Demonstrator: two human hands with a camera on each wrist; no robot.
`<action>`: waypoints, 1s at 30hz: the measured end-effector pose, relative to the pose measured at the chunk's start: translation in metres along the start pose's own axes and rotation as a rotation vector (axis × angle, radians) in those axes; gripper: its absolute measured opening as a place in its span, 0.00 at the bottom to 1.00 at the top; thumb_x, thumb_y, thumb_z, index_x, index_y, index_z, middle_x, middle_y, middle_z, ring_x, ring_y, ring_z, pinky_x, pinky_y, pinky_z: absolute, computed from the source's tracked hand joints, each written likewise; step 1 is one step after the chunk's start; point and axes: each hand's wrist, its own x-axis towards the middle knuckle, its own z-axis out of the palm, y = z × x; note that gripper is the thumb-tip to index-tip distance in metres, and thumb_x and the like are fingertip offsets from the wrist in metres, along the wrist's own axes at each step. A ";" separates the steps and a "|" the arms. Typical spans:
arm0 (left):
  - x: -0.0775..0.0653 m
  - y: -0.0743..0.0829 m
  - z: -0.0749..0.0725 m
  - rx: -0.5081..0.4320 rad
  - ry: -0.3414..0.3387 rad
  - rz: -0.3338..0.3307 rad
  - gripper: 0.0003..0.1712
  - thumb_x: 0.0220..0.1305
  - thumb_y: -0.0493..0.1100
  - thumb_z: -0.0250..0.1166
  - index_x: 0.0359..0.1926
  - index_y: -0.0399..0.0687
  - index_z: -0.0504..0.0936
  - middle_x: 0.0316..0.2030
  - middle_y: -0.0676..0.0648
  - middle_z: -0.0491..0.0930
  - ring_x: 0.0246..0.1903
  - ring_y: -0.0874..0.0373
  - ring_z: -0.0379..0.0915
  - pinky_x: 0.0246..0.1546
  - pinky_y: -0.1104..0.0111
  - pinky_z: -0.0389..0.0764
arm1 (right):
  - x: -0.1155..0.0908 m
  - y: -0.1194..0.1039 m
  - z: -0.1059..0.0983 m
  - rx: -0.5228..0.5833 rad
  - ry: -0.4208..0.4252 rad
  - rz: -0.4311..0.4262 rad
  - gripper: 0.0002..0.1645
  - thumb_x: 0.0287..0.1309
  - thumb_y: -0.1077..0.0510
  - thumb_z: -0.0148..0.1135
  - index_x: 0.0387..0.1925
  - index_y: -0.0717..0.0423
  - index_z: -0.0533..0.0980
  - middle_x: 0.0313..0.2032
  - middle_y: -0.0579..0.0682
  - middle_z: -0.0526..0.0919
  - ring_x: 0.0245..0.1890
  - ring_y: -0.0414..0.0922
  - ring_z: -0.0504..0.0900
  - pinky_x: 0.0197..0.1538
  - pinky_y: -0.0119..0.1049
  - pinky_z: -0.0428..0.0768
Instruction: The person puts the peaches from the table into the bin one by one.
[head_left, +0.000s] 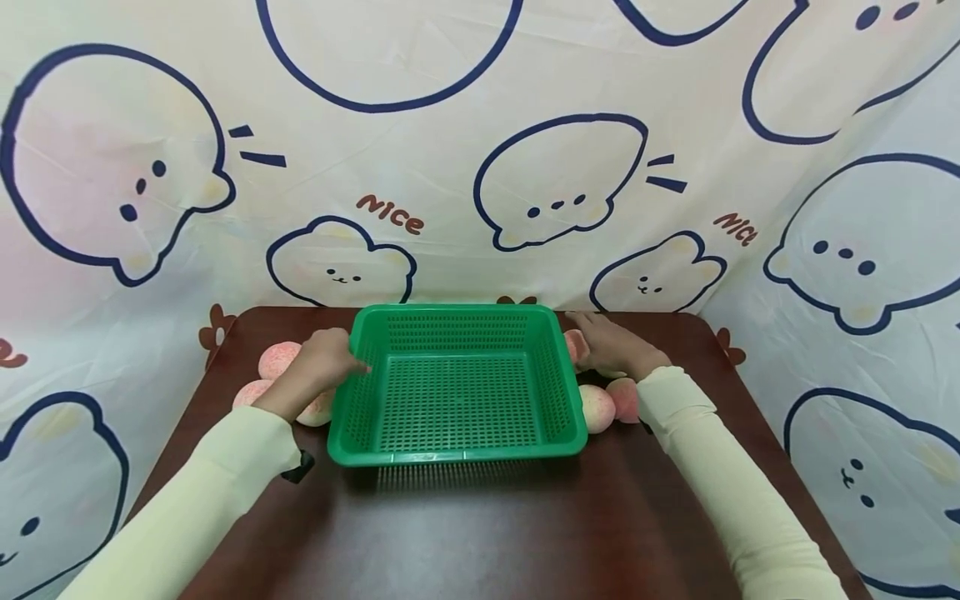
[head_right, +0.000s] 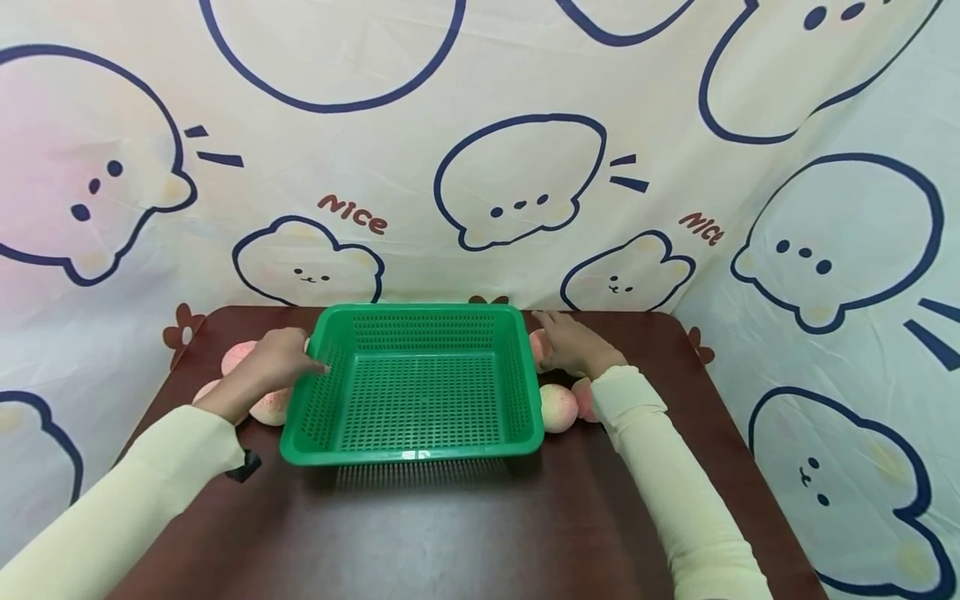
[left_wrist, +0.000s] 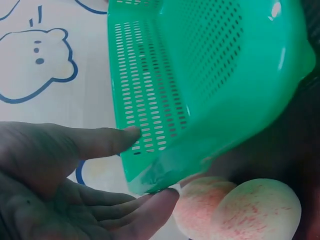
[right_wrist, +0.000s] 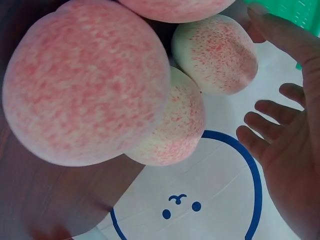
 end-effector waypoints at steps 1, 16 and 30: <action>0.001 -0.001 0.002 0.008 0.000 -0.002 0.12 0.59 0.37 0.72 0.33 0.33 0.79 0.27 0.39 0.81 0.28 0.51 0.79 0.27 0.65 0.78 | 0.002 0.000 0.000 0.010 -0.009 -0.006 0.56 0.61 0.40 0.70 0.81 0.46 0.51 0.79 0.51 0.56 0.79 0.55 0.55 0.75 0.61 0.61; 0.004 -0.007 0.009 -0.030 0.012 -0.061 0.11 0.57 0.36 0.72 0.34 0.32 0.79 0.27 0.40 0.79 0.24 0.53 0.75 0.22 0.67 0.75 | 0.019 0.004 0.010 0.032 -0.127 0.060 0.48 0.57 0.53 0.76 0.75 0.52 0.64 0.73 0.57 0.65 0.71 0.59 0.67 0.70 0.62 0.69; 0.013 -0.017 0.009 -0.143 -0.014 -0.126 0.11 0.58 0.35 0.68 0.37 0.29 0.80 0.31 0.35 0.82 0.25 0.52 0.79 0.22 0.65 0.79 | 0.028 -0.001 0.019 0.063 -0.106 0.109 0.43 0.59 0.61 0.73 0.73 0.50 0.65 0.66 0.54 0.69 0.62 0.55 0.73 0.62 0.54 0.76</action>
